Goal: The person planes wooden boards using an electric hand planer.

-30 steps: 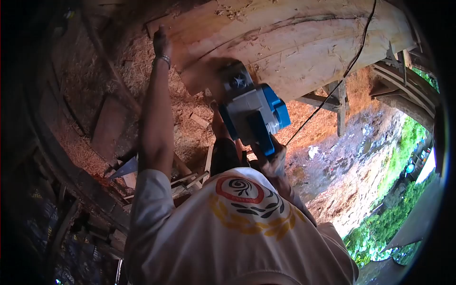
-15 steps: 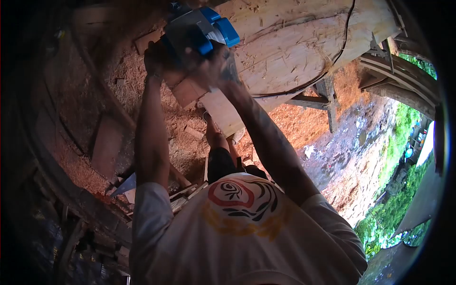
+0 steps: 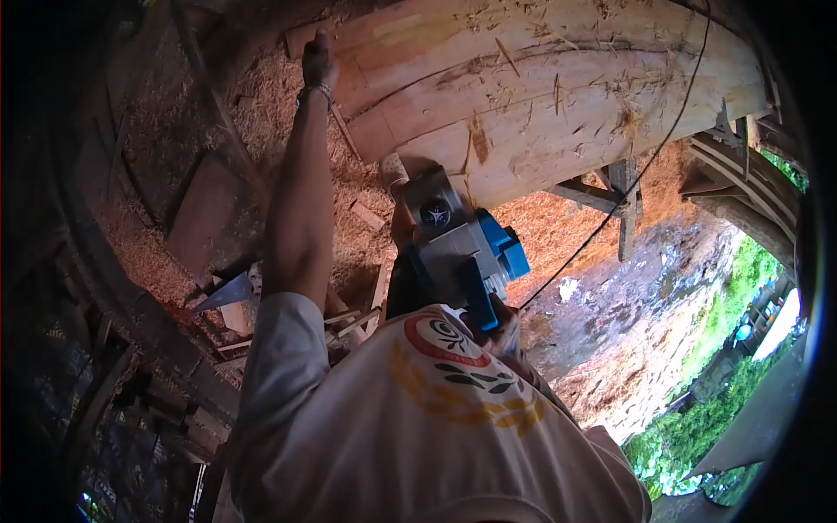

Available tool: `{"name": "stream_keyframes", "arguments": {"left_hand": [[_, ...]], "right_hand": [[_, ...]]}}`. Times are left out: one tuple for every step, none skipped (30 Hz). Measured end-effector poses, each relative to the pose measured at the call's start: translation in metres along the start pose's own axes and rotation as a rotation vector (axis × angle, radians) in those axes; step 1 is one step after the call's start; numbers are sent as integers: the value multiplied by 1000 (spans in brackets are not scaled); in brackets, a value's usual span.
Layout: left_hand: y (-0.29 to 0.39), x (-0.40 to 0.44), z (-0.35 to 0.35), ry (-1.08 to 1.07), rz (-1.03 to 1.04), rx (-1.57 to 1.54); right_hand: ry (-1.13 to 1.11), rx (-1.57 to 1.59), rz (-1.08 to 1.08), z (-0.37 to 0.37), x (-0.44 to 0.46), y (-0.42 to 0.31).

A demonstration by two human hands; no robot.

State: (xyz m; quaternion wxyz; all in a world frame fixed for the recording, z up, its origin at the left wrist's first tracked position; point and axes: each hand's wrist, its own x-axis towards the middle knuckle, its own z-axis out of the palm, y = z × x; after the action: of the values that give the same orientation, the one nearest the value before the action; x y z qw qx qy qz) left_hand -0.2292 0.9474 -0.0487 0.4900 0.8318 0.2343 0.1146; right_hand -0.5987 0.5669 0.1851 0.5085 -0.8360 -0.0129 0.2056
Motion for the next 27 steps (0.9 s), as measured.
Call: {"name": "stream_keyframes", "arguments": {"left_hand": [[-6, 1, 3, 24, 47, 16], [-13, 8, 5, 12, 61, 29], [-20, 14, 8, -1, 76, 42], [-31, 21, 8, -56, 54, 55], [-41, 25, 11, -112, 32, 67], [-50, 29, 16, -90, 39, 65], [-59, 32, 21, -68, 46, 65], [-64, 33, 21, -49, 51, 69], [-49, 26, 17, -49, 2, 1], [-21, 10, 8, -51, -47, -67], [-11, 6, 2, -77, -115, -116], [-2, 1, -3, -99, -185, -164], [7, -4, -9, -118, -255, -209], [8, -5, -8, -123, -351, -302], [9, -4, -12, -185, -424, -376], [11, -3, -17, -244, -501, -442], [18, -3, -34, -361, -558, -487], [25, -5, -49, -481, -611, -530], [28, -10, -58, -465, -610, -554], [32, -16, -67, -452, -606, -577], [34, -13, -72, -440, -599, -602], [12, -10, -76, -454, -579, -670], [1, -12, -80, -484, -561, -738], [-21, -14, -79, -445, -564, -756], [-35, -14, -77, -405, -566, -772], [-24, -19, -76, -367, -609, -738], [-9, -34, -78, -330, -653, -701]], "right_hand": [[64, 143, 124, 3, -3, 0], [53, 125, 168, 2, -2, 0], [42, 106, 204, 1, 6, 0], [30, 87, 245, 0, 11, 0], [31, 89, 232, 3, 15, 0], [32, 91, 213, 9, 22, 0], [31, 95, 195, 15, 30, 1], [51, 87, 143, 24, 34, 8], [52, 121, 161, 26, 46, -2], [54, 155, 181, 27, 58, -20], [57, 187, 202, 30, 69, -31], [65, 187, 173, 36, 79, -33], [89, 154, 140, 42, 91, -36], [112, 121, 109, 48, 104, -41], [136, 89, 76, 52, 120, -47], [119, 66, 54, 53, 137, -58], [164, 48, -12, 58, 153, -60], [154, 121, 42, 63, 170, -67], [145, 196, 97, 70, 187, -74], [215, 186, 39, 81, 206, -77], [287, 176, -22, 91, 228, -79], [268, 125, -35, 90, 250, -90], [250, 74, -44, 87, 272, -99], [292, 91, -114, 98, 299, -98], [335, 107, -183, 110, 325, -96], [381, -5, -238, 118, 350, -93], [339, 75, -240, 114, 356, -101]]}}
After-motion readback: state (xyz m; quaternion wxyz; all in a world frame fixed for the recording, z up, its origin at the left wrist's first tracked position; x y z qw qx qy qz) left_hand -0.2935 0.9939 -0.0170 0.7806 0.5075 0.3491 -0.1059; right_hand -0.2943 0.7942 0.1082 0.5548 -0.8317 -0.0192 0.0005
